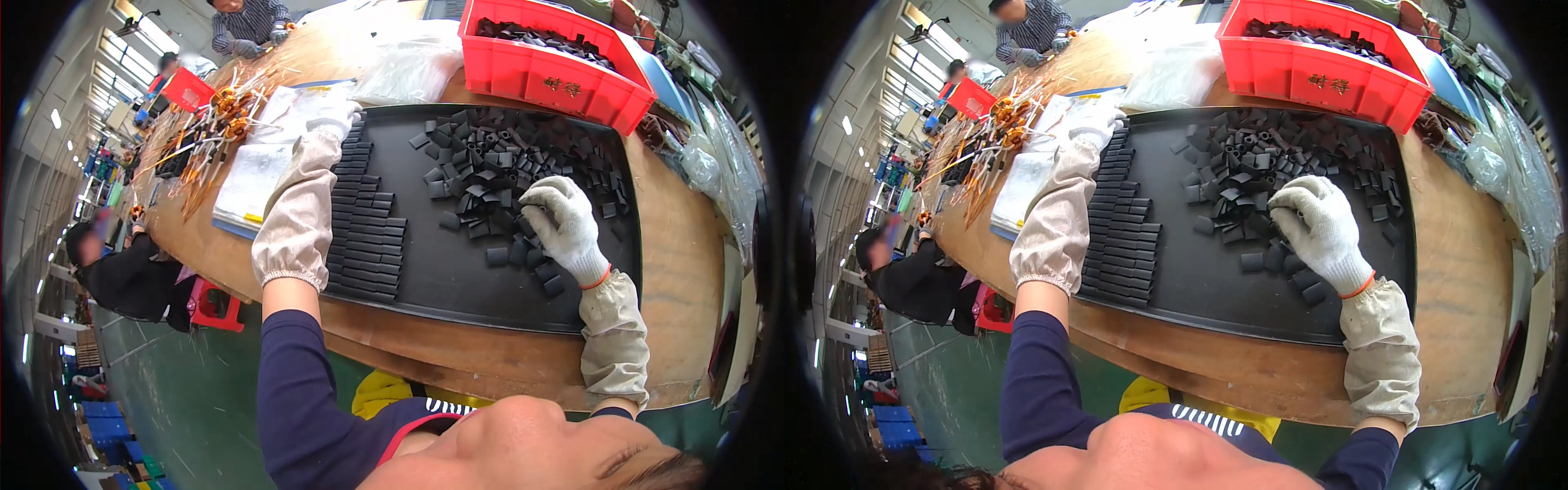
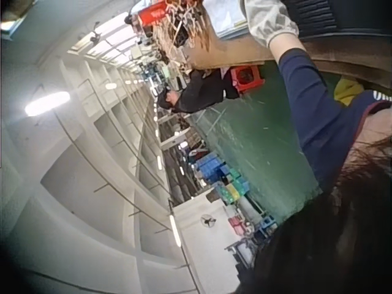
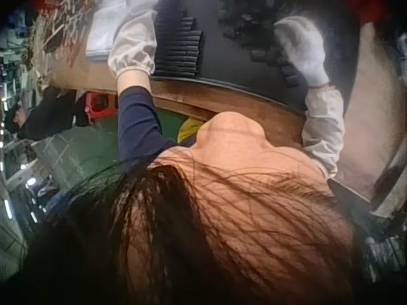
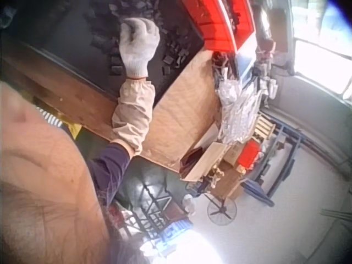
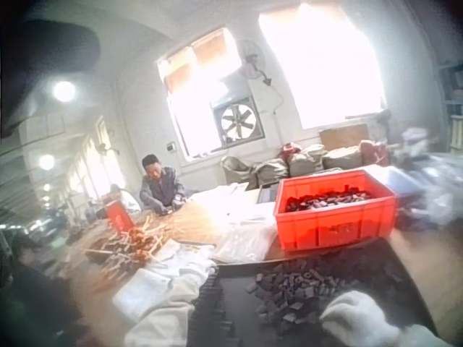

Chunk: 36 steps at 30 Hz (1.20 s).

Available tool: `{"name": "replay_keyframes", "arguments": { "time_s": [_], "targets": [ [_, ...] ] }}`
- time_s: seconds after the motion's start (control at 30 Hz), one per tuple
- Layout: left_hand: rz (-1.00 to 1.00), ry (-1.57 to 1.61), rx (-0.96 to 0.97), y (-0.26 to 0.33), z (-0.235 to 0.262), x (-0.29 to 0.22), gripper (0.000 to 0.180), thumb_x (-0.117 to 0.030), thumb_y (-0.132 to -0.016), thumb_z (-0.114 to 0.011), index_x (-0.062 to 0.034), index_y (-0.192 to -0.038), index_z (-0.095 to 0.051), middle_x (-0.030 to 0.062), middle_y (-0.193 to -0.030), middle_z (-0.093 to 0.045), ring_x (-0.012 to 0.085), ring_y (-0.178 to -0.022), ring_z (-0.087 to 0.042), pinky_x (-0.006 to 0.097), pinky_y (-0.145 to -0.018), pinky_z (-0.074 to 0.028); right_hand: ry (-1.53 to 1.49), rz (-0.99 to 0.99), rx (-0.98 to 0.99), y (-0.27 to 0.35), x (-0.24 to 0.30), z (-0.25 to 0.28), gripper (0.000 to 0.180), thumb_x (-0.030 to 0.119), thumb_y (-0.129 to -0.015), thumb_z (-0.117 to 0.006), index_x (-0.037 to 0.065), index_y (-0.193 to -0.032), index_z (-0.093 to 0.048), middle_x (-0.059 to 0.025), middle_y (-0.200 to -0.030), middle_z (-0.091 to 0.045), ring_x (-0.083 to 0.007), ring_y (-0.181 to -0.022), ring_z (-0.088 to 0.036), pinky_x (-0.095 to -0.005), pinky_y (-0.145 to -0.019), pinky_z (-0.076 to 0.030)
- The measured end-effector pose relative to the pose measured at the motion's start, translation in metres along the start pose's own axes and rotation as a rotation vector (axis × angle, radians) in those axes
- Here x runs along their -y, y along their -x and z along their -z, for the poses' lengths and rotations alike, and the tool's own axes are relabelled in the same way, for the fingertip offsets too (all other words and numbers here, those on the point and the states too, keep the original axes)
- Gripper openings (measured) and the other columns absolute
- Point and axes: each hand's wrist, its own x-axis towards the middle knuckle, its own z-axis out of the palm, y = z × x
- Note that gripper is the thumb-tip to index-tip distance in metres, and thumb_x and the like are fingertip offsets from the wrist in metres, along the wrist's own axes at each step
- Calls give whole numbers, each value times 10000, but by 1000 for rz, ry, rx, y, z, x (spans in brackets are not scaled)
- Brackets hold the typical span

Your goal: The person sits at a workbench and repeatedly picks up small black plastic components from a tray. They insert a smaller piece into a larger piece and place the assembled unit into a red bin. The process is repetitive and involves handling small parts by hand.

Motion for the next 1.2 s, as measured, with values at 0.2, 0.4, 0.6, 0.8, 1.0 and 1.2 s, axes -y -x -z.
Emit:
{"name": "replay_keyframes", "arguments": {
  "time_s": [0.2, 0.4, 0.6, 0.8, 1.0, 1.2],
  "targets": [
    [-215, -77, -218, -15, -33, 23, 287, -235, -903, -672, -149, -1176, -679, 150, -1251, -645, 367, -1174, -581, 452, -1001, -466, 5, 1, 43, 0, 2, -2, 176, 59, -757, -779, 80, -913, -699, -75, -946, -691, -304, -921, -658, -408, -830, -507],
    [248, 274, -14, -10, -26, 2, 266, -275, -932, -607, -114, -1134, -668, 149, -1061, -668, 288, -917, -652, 399, -830, -511, 23, 12, 62, 1, 2, -2, 212, 16, -743, -765, 71, -937, -696, -89, -962, -685, -301, -918, -660, -396, -807, -515],
    [342, 1441, -79, 25, 34, -73, 301, -299, -1049, -563, -126, -1286, -629, 126, -981, -668, 174, -788, -617, 306, -639, -530, 20, -22, 0, 0, 1, 0, 175, 39, -754, -770, 74, -911, -699, -81, -946, -693, -310, -906, -663, -411, -826, -515],
    [247, 2440, 629, 136, 97, -195, 659, -519, -1047, -477, -35, -1493, -448, 21, -946, -610, 65, -763, -529, 158, -586, -435, -177, -135, -93, -1, 15, -1, 164, 14, -801, -762, 59, -953, -721, -95, -967, -699, -277, -907, -677, -362, -758, -544],
    [235, 2250, 520, 174, 102, -266, 731, -655, -1022, -373, -60, -1423, -514, 25, -969, -616, 75, -786, -572, 184, -627, -476, -167, 22, -33, -3, 33, 4, 243, 136, -757, -835, 103, -976, -734, -86, -1019, -703, -310, -948, -663, -395, -844, -533],
    [93, 2128, 466, 174, 94, -287, 786, -723, -988, -389, -72, -1395, -557, 1, -1017, -623, 67, -855, -588, 218, -646, -501, 41, -31, 212, 5, 29, 2, 194, 256, -815, -762, 135, -964, -733, -60, -1025, -679, -318, -1020, -630, -438, -913, -496]
  ]
}}
